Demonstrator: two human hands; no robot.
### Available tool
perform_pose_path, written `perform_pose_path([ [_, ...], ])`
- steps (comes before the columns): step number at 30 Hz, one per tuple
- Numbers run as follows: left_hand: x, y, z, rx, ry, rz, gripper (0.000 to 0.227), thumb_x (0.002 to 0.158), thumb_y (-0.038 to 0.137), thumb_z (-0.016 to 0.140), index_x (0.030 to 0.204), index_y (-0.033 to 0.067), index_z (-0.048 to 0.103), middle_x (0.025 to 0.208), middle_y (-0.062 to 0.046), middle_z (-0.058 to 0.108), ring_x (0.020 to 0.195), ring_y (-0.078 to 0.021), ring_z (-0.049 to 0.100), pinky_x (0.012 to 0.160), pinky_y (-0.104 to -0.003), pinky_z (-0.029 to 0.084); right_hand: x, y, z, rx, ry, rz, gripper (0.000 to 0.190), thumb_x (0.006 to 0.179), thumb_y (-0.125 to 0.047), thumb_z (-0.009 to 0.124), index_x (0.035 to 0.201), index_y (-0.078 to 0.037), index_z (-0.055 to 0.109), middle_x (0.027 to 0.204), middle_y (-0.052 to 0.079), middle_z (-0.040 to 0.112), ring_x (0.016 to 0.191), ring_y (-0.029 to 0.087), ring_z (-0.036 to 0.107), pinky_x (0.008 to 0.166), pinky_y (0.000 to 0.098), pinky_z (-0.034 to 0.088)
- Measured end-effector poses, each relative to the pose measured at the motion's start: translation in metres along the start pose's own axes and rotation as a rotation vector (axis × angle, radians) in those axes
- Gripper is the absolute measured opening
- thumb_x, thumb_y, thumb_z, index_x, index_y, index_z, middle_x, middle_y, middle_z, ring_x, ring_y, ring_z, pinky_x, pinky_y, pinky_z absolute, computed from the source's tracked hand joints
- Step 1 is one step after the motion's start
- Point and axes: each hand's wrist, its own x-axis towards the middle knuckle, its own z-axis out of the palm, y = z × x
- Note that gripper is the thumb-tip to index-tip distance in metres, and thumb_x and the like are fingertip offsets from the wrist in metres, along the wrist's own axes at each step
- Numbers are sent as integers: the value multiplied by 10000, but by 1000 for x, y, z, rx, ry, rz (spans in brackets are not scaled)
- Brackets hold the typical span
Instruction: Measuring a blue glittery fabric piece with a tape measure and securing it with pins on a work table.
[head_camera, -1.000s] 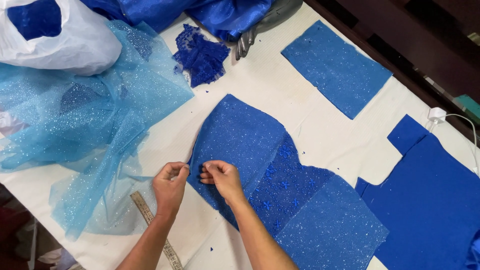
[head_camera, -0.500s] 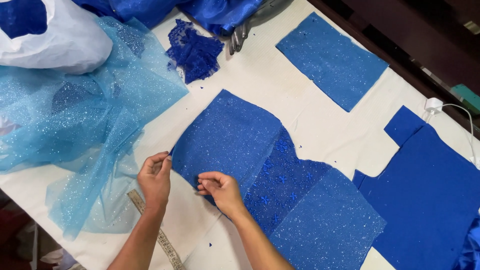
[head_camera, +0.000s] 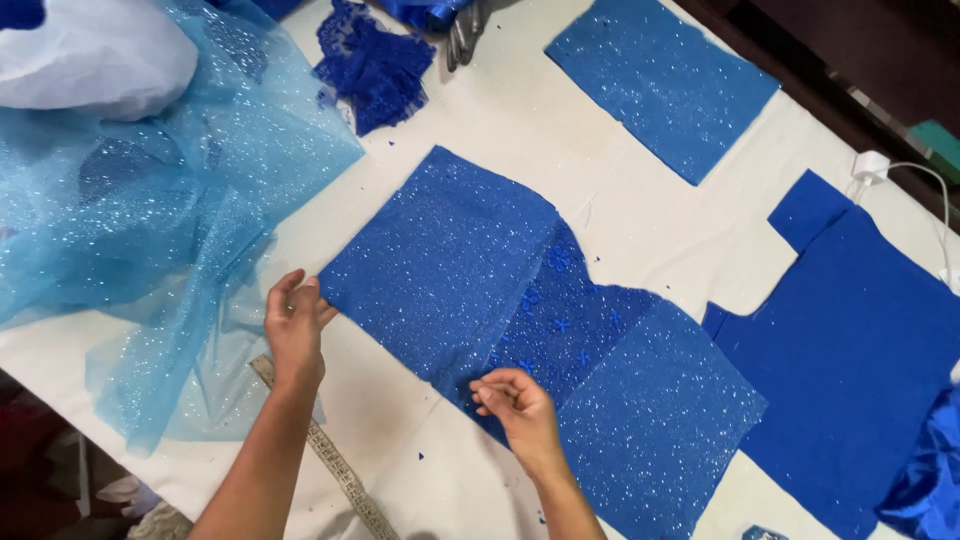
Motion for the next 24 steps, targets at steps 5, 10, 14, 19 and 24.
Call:
perform_pose_path([
  [5, 8, -23, -3, -181, -19, -149, 621, 877, 393, 655, 1361, 82, 421, 1352, -220, 512, 1191, -371, 622, 971, -397, 576, -24, 11, -48, 82, 191, -56, 209, 856, -2, 708, 1040, -10, 610, 1017, 262, 777, 852, 278, 726, 716, 350, 605],
  [10, -17, -30, -3, -343, -78, -289, 382, 886, 263, 700, 1193, 73, 575, 966, -71, 572, 861, -247, 631, 851, -413, 601, -43, 12, -69, 52, 343, -36, 345, 857, -55, 701, 1188, 35, 663, 1052, 241, 761, 890, 274, 715, 780, 336, 592],
  [14, -47, -32, 4, -348, -111, -362, 287, 940, 175, 643, 1209, 81, 605, 938, -61, 580, 876, -227, 623, 862, -397, 587, -49, 27, -72, 37, 358, -88, 262, 876, -48, 688, 1122, 42, 685, 1034, 218, 760, 890, 274, 724, 754, 346, 615],
  [19, -87, -21, 9, -354, -117, -455, 355, 920, 177, 622, 1229, 14, 555, 1151, -152, 578, 1069, -306, 614, 980, -436, 566, -54, 34, -68, 42, 374, -124, 243, 882, -44, 698, 1115, 24, 696, 935, 161, 727, 858, 253, 736, 723, 323, 628],
  [24, -114, -15, 11, -315, -167, -547, 393, 964, 170, 516, 1308, -20, 517, 1305, -191, 564, 1219, -344, 576, 1084, -454, 489, -56, 36, -59, 31, 346, -119, 235, 883, -66, 699, 1102, 17, 672, 958, 158, 711, 858, 251, 732, 724, 326, 627],
])
